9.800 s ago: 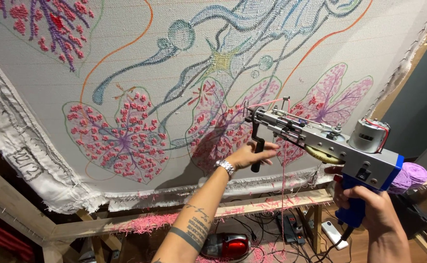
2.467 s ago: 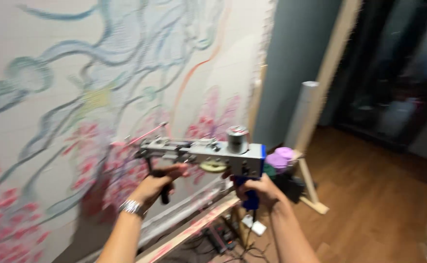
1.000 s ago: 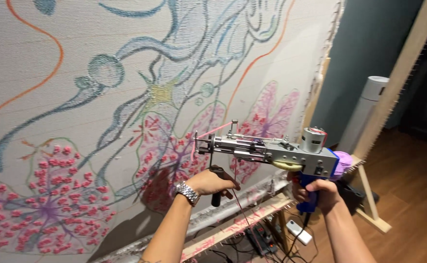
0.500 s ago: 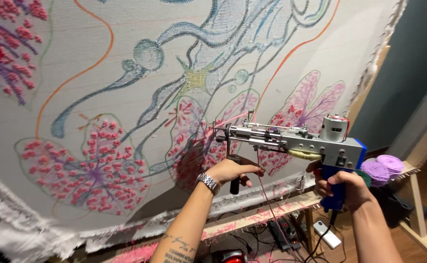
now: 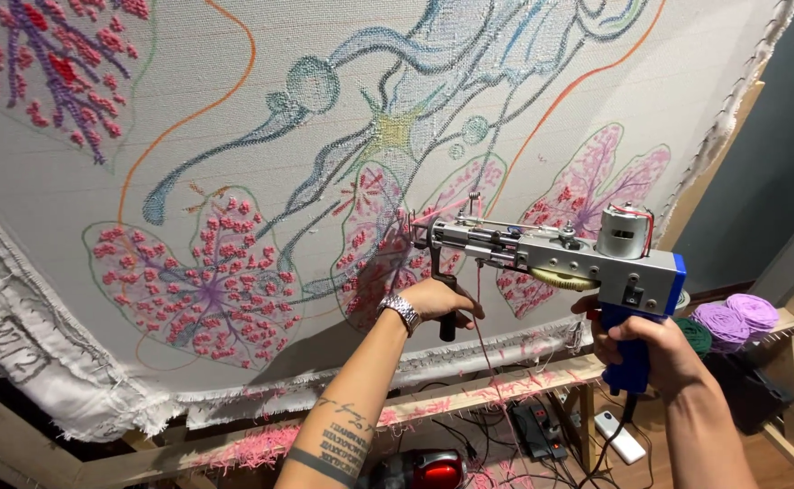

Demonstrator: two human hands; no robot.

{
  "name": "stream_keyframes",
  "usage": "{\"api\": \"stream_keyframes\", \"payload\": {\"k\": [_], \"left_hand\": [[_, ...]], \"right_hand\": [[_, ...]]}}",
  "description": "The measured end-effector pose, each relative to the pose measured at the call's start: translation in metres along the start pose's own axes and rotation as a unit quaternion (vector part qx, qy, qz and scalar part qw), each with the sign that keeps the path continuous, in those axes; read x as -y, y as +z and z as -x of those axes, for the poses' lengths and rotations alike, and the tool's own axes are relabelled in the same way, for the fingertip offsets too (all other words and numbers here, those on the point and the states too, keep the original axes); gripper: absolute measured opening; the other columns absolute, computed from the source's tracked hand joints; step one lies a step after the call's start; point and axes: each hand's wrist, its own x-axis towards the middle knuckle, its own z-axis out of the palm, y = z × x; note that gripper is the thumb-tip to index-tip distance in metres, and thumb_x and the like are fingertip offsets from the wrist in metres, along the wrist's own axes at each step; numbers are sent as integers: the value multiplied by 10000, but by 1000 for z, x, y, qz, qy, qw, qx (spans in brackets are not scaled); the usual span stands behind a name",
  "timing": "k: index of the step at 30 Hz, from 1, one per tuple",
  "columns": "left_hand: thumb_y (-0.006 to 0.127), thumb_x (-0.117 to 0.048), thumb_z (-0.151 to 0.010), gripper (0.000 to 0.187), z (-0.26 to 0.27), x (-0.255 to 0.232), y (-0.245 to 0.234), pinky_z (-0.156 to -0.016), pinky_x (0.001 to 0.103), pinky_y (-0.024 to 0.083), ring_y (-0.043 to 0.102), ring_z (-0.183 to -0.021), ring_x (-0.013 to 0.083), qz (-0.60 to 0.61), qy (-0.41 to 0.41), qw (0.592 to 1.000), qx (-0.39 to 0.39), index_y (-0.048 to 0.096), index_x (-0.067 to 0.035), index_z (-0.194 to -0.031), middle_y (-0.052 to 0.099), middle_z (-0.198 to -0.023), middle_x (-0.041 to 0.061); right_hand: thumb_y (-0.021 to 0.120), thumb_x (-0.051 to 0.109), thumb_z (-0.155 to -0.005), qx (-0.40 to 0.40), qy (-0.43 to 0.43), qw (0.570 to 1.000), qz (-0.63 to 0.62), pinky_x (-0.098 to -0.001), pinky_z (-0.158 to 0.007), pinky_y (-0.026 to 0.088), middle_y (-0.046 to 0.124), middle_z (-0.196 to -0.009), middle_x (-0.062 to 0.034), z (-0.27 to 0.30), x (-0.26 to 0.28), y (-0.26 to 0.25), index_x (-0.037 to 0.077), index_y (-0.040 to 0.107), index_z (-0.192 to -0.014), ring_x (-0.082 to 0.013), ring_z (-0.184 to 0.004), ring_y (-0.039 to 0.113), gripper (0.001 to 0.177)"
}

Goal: Using a tufting gun to create a patterned rug on a vertical frame.

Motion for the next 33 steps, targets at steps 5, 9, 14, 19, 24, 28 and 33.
{"api": "stream_keyframes", "payload": {"k": [5,9,14,19,24,28,33], "left_hand": [[716,-161,-886,248,2,-5,-5,-540,299,566,767,-773,178,35,-7,999,4,782,39,-1016,790,-1011,89],[761,-231,-896,308,8,-12,-5,-546,295,567,772,-795,173,51,-37,998,-11,776,27,-1062,783,-1060,90],[774,-218,-876,325,0,-1,-11,-621,254,609,780,-801,198,81,-13,997,-6,787,-2,-1119,790,-1088,112],[782,-299,-918,384,4,-1,-12,-584,266,562,762,-759,180,77,-18,996,-35,768,32,-1112,794,-1079,103],[789,-365,-858,380,-15,15,-21,-561,213,516,699,-735,56,124,23,989,-72,795,-74,-1102,804,-1050,60],[769,-476,-903,422,-13,14,-21,-451,217,372,435,-518,31,134,33,975,-173,788,-66,-1000,765,-858,16],[742,-396,-894,304,-17,28,-39,-415,245,361,408,-436,52,179,51,968,-166,793,-109,-982,760,-829,1]], "right_hand": [[615,119,-651,4,-14,1000,28,-338,-453,410,555,-673,-90,2,9,14,-112,656,-1139,-202,-523,500,542],[617,120,-655,-8,-14,999,33,-331,-466,412,552,-688,-71,3,12,22,-107,667,-1143,-187,-536,491,541],[624,103,-670,-11,-4,1000,19,-331,-488,412,551,-693,-63,-1,8,21,-113,667,-1138,-185,-553,492,517],[625,98,-688,-23,-5,999,23,-354,-481,405,544,-676,-85,-6,-1,19,-112,647,-1070,-203,-531,488,436],[618,81,-683,-34,-11,999,33,-334,-478,408,543,-663,-82,1,2,55,-82,667,-1075,-192,-523,492,428],[635,52,-729,-43,-40,998,37,-321,-464,426,567,-674,-68,6,-14,82,-80,646,-1080,-169,-517,505,375],[668,45,-765,-90,-74,988,97,-316,-464,462,625,-670,-72,14,-32,125,-39,697,-1057,-164,-505,563,305]]}}
